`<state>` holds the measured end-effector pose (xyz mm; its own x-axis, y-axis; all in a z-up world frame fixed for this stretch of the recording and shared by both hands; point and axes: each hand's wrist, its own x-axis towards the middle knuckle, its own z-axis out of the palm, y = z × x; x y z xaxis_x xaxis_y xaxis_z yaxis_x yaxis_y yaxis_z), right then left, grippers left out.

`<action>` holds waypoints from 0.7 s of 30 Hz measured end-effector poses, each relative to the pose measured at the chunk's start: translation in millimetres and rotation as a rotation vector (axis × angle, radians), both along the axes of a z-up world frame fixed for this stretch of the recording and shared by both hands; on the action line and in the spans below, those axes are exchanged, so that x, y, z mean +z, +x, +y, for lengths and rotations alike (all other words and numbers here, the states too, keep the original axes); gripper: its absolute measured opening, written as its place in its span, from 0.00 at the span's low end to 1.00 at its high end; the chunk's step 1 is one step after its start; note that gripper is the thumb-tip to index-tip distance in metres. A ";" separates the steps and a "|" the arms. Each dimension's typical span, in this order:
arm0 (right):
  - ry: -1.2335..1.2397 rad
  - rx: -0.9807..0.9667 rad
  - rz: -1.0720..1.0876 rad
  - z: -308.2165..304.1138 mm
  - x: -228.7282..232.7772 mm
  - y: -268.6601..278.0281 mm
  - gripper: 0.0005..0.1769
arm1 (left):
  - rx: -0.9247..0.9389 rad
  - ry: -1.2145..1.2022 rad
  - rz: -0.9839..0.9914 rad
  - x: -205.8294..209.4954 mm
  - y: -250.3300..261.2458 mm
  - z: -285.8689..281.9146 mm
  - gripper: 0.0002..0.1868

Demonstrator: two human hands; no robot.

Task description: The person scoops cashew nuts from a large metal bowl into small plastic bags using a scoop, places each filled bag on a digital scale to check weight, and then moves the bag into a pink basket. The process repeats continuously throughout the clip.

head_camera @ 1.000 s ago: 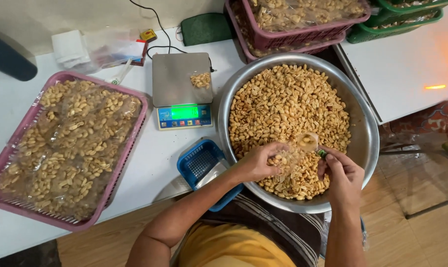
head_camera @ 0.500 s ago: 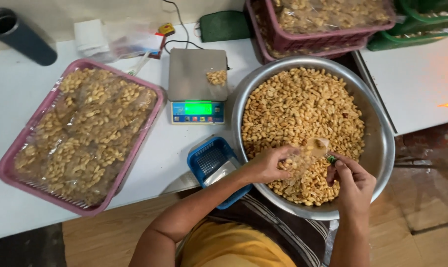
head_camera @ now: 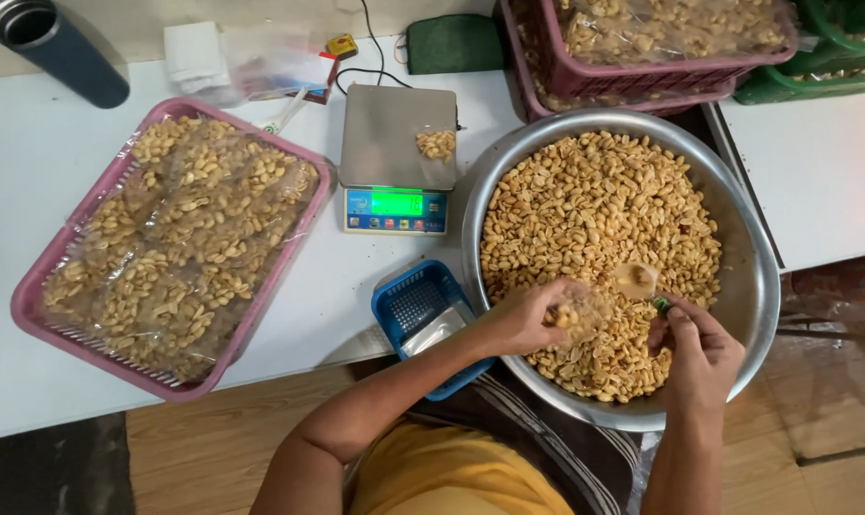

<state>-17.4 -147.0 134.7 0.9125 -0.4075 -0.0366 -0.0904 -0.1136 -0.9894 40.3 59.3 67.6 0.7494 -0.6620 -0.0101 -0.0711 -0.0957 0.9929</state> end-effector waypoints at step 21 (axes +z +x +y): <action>-0.764 0.042 0.155 -39.0 -18.3 -26.4 0.19 | 0.666 -0.198 -0.221 4.4 64.5 175.5 0.06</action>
<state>-43.9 -185.9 116.4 0.9352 -0.3359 0.1123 -0.2013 -0.7649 -0.6119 104.8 234.7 72.0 0.9646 -0.0391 0.2608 -0.2613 -0.0088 0.9652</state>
